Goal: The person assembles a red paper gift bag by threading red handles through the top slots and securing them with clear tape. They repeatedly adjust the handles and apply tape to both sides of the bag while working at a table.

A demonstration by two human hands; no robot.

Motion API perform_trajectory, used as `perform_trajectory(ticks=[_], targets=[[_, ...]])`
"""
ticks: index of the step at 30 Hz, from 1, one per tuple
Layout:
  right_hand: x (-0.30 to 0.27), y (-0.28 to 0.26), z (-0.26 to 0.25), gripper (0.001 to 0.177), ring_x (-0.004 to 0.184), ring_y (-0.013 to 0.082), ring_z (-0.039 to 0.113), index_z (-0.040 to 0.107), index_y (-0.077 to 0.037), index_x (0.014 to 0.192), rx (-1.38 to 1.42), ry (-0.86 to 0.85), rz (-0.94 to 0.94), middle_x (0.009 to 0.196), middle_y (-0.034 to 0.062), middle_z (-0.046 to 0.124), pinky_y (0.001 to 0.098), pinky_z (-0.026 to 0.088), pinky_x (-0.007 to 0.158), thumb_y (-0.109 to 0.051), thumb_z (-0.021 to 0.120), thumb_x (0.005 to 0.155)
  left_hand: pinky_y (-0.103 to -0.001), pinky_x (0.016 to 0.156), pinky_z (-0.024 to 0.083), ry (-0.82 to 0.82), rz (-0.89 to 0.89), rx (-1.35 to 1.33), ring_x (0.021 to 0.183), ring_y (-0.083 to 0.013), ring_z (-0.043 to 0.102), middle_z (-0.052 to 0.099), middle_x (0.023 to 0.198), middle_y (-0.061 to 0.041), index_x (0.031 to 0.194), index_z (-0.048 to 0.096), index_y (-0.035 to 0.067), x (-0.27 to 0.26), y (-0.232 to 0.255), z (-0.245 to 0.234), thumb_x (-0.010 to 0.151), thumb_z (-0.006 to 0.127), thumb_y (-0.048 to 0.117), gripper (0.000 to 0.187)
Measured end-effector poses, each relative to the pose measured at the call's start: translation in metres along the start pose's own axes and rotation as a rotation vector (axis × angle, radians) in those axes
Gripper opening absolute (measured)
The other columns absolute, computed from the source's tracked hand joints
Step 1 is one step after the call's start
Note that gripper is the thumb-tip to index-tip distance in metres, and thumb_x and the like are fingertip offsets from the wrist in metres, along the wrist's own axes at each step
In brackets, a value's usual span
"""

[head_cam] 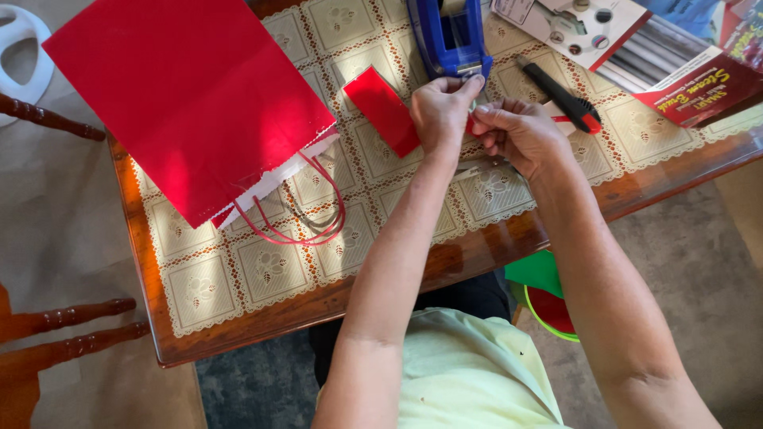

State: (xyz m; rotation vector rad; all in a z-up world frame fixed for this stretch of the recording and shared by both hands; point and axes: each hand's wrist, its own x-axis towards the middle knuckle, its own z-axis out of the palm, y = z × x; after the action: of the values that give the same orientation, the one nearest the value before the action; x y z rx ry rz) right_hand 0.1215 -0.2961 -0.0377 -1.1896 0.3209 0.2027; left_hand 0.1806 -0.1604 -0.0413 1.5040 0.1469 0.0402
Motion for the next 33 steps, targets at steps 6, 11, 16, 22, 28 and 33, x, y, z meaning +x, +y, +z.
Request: perform_trajectory(ticks=[6, 11, 16, 22, 28, 33], targets=[[0.0, -0.001, 0.006, 0.013, 0.059, 0.0124, 0.063, 0.066, -0.002, 0.096, -0.119, 0.039, -0.01, 0.08, 0.0078, 0.071, 0.0238, 0.049, 0.053, -0.011, 0.075, 0.093, -0.029, 0.059, 0.054, 0.112, 0.194, 0.204, 0.059, -0.0127, 0.068, 0.072, 0.066, -0.003, 0.078, 0.076, 0.004, -0.019, 0.012, 0.003, 0.08, 0.081, 0.021, 0.018], [-0.066, -0.029, 0.028, 0.011, 0.073, 0.011, 0.062, 0.067, -0.002, 0.108, -0.266, -0.05, -0.18, 0.088, 0.0044, 0.067, 0.0217, 0.046, 0.06, -0.007, 0.07, 0.098, -0.031, 0.079, 0.064, -0.111, 0.599, -0.075, 0.083, -0.0128, 0.072, 0.067, 0.119, -0.01, 0.107, 0.073, 0.012, -0.084, 0.054, -0.042, 0.1, 0.07, 0.016, 0.009], [-0.153, -0.06, 0.041, 0.01, 0.08, 0.0129, 0.068, 0.07, -0.003, 0.097, -0.868, -0.463, -0.135, 0.087, 0.0048, 0.071, 0.0272, 0.055, 0.072, -0.011, 0.071, 0.092, -0.034, 0.09, 0.058, -0.066, 1.122, 0.488, 0.102, -0.0253, 0.071, 0.061, 0.137, -0.012, 0.132, 0.066, 0.016, -0.167, 0.07, -0.184, 0.102, 0.073, 0.02, 0.03], [-0.133, -0.074, 0.072, 0.019, 0.083, 0.0099, 0.066, 0.08, -0.016, 0.095, -1.507, -0.846, -0.087, 0.088, -0.0052, 0.07, 0.0294, 0.055, 0.076, -0.028, 0.082, 0.081, -0.04, 0.094, 0.055, 0.424, 0.536, 0.749, 0.109, -0.0301, 0.067, 0.068, 0.115, -0.019, 0.116, 0.065, 0.001, -0.181, 0.069, -0.334, 0.095, 0.057, -0.007, 0.023], [-0.072, -0.05, 0.132, 0.013, 0.089, 0.0188, 0.066, 0.072, -0.008, 0.088, -1.145, -1.213, -0.595, 0.084, 0.0008, 0.072, 0.0343, 0.053, 0.08, -0.018, 0.077, 0.083, -0.044, 0.107, 0.05, 0.171, 0.706, 1.209, 0.115, -0.0284, 0.064, 0.072, 0.116, -0.01, 0.109, 0.066, 0.01, -0.128, 0.037, -0.349, 0.086, 0.071, 0.008, 0.024], [-0.046, -0.035, 0.166, 0.012, 0.085, 0.0217, 0.071, 0.073, -0.006, 0.088, -1.014, -1.124, -0.4, 0.085, 0.0044, 0.073, 0.0366, 0.053, 0.077, -0.015, 0.077, 0.083, -0.044, 0.104, 0.046, 0.152, 0.717, 0.923, 0.112, -0.031, 0.064, 0.069, 0.124, -0.016, 0.145, 0.054, 0.001, -0.134, 0.044, -0.335, 0.091, 0.068, 0.001, 0.056]])
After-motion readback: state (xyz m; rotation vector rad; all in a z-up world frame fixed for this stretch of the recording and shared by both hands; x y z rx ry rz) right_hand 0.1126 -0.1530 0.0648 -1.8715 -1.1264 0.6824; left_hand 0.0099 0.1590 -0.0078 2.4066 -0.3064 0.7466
